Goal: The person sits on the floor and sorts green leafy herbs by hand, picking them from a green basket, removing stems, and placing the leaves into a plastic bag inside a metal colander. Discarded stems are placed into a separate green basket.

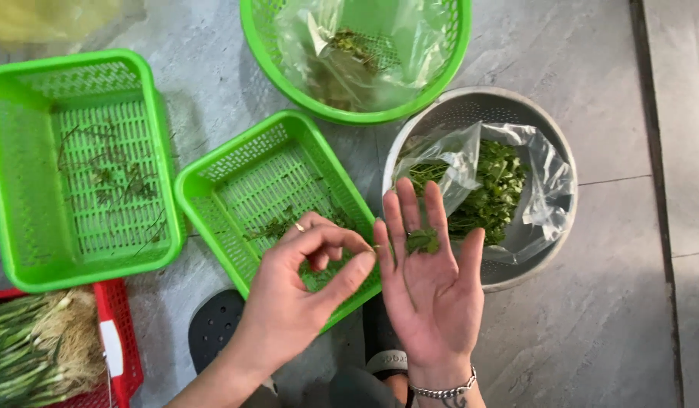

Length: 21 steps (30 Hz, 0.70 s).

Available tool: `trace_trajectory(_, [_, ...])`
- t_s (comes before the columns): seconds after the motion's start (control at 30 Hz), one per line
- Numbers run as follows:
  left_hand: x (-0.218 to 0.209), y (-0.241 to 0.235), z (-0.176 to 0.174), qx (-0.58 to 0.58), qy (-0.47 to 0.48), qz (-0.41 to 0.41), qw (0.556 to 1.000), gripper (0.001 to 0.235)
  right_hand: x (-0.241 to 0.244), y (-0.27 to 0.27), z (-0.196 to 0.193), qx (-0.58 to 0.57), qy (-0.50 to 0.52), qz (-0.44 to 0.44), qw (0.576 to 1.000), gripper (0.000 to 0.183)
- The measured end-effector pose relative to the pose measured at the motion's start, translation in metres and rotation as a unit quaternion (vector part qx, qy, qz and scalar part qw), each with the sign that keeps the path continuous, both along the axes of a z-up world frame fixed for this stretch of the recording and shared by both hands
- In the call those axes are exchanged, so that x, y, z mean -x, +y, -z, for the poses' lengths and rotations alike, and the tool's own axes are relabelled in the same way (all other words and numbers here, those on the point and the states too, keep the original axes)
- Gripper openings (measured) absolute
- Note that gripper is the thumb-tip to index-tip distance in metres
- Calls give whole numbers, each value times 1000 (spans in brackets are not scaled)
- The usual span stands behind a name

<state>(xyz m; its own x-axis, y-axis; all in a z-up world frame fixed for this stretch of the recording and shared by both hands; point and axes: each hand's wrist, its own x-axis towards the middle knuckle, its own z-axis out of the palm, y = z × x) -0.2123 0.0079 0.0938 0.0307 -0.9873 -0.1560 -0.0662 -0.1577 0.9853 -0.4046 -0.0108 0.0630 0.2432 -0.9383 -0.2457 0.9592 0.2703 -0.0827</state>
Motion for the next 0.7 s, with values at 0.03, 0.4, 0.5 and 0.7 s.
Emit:
trace_trajectory(0.03, [-1,-2,1,-6,3,-4,1000,10,4,-2,-2,-2,-6,8,1000,72])
trace_trajectory(0.4, [-12,-22,4,-74,13,-16,997,17,99,-79,-2,0,286,269,920,79])
trace_trajectory(0.5, [-15,-37,1,-50,-26,-31,998,13,108,-86,12,139,567,91,806,99])
trace_trajectory(0.7, [-31,-108,-12,-7,-169,-22,985,23,114,-78,-12,149,545,151,811,95])
